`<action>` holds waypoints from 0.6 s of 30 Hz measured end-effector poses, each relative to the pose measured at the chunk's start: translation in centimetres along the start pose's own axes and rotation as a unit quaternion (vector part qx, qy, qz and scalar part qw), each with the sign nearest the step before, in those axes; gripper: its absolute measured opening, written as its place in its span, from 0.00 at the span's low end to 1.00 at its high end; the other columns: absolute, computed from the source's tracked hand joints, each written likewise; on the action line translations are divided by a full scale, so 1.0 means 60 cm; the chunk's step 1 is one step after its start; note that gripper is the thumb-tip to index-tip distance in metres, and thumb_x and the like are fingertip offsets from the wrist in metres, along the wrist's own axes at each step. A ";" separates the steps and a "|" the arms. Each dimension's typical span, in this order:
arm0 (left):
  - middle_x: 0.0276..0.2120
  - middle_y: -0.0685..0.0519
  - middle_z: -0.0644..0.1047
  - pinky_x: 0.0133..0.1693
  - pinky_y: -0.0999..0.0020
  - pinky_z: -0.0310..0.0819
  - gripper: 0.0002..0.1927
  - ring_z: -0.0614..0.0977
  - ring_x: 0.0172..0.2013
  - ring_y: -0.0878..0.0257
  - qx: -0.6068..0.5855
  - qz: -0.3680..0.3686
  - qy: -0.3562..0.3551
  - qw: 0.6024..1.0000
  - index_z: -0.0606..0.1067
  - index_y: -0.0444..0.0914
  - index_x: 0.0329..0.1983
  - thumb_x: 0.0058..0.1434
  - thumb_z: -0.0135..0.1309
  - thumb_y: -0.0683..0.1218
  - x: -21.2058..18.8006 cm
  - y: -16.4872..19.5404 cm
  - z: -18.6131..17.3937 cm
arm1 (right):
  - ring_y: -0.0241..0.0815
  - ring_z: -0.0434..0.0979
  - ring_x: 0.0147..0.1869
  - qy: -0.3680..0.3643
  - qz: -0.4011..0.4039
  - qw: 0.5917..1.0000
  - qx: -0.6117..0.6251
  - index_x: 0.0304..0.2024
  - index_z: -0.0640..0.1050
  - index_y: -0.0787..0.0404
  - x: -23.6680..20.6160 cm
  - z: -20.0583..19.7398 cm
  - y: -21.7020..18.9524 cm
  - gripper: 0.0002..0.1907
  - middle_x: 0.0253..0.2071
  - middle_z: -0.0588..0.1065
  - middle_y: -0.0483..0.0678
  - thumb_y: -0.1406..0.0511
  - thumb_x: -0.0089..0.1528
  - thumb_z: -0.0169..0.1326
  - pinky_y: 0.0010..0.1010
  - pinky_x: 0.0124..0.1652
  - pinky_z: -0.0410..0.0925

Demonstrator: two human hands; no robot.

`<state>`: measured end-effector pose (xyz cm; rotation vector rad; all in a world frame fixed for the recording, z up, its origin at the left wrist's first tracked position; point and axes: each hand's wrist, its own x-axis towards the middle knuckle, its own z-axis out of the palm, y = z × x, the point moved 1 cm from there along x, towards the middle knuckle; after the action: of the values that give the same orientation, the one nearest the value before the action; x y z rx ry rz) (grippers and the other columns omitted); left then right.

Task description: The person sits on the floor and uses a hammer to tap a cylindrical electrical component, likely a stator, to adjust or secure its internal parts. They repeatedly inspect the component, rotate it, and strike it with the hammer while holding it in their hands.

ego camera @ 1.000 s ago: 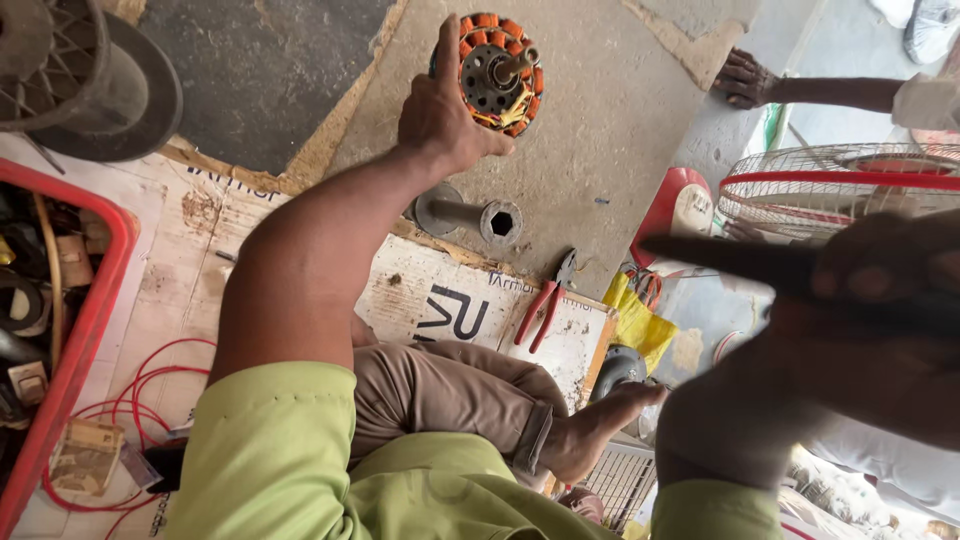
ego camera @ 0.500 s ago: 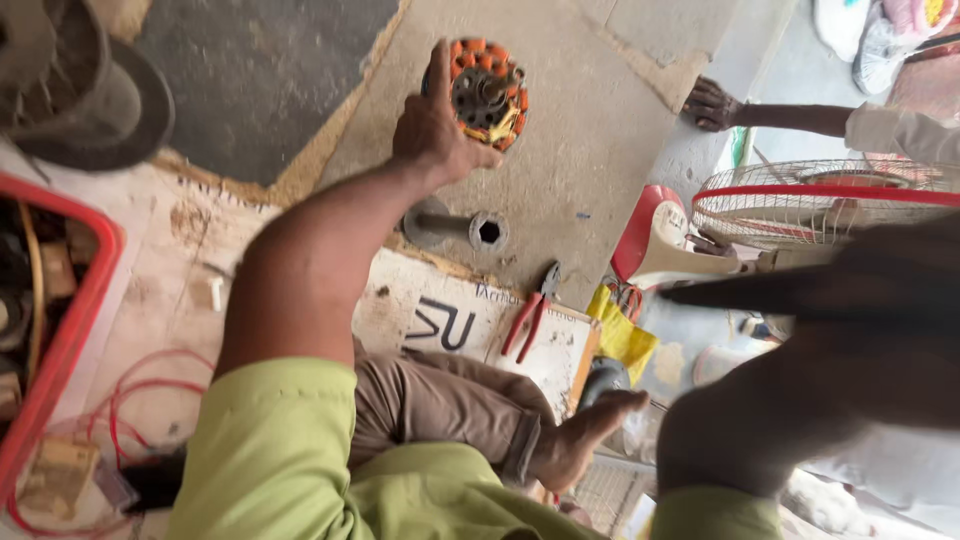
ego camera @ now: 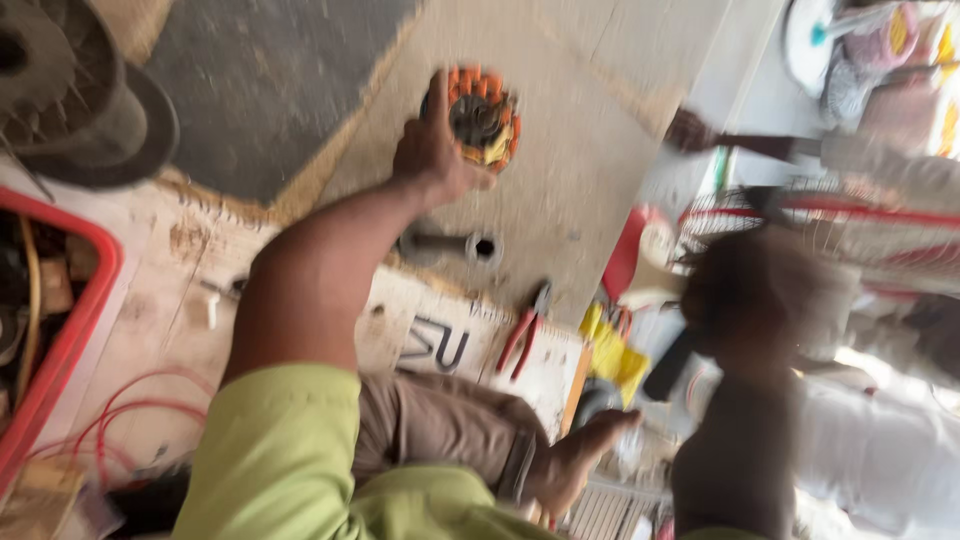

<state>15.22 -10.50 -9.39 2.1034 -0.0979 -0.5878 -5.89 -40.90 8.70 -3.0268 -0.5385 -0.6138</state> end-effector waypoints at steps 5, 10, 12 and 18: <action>0.59 0.31 0.65 0.57 0.51 0.75 0.81 0.77 0.55 0.40 0.000 -0.009 0.002 1.000 0.28 0.55 0.76 0.37 0.81 0.57 0.022 -0.013 0.012 | 0.47 0.74 0.32 0.347 0.102 0.749 0.555 0.43 0.72 0.62 0.110 -0.087 -0.035 0.09 0.31 0.72 0.50 0.62 0.73 0.47 0.39 0.35 0.69; 0.59 0.33 0.67 0.55 0.51 0.76 0.81 0.77 0.54 0.39 -0.022 0.036 0.032 0.999 0.28 0.54 0.75 0.36 0.82 0.56 0.031 -0.015 0.013 | 0.44 0.73 0.29 -0.068 0.306 0.799 0.513 0.45 0.73 0.62 0.134 0.189 -0.187 0.13 0.31 0.72 0.49 0.59 0.75 0.45 0.34 0.30 0.67; 0.60 0.33 0.67 0.52 0.49 0.75 0.83 0.76 0.53 0.36 -0.060 0.167 0.129 0.976 0.28 0.50 0.73 0.31 0.83 0.55 0.025 -0.006 0.004 | 0.42 0.73 0.28 -0.179 0.359 0.771 0.494 0.45 0.74 0.62 0.072 0.229 -0.151 0.15 0.31 0.72 0.49 0.58 0.75 0.44 0.32 0.28 0.67; 0.61 0.33 0.63 0.58 0.50 0.72 0.82 0.75 0.56 0.40 0.004 -0.020 -0.043 0.999 0.27 0.56 0.75 0.36 0.82 0.55 0.019 -0.003 0.012 | 0.41 0.74 0.28 0.017 0.212 0.930 0.300 0.45 0.75 0.60 -0.033 0.010 0.053 0.10 0.32 0.73 0.47 0.62 0.73 0.44 0.30 0.27 0.67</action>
<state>15.89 -11.25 -10.31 2.0917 -0.1074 -0.7042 -6.33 -44.50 7.60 -2.4236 -0.0351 -0.3807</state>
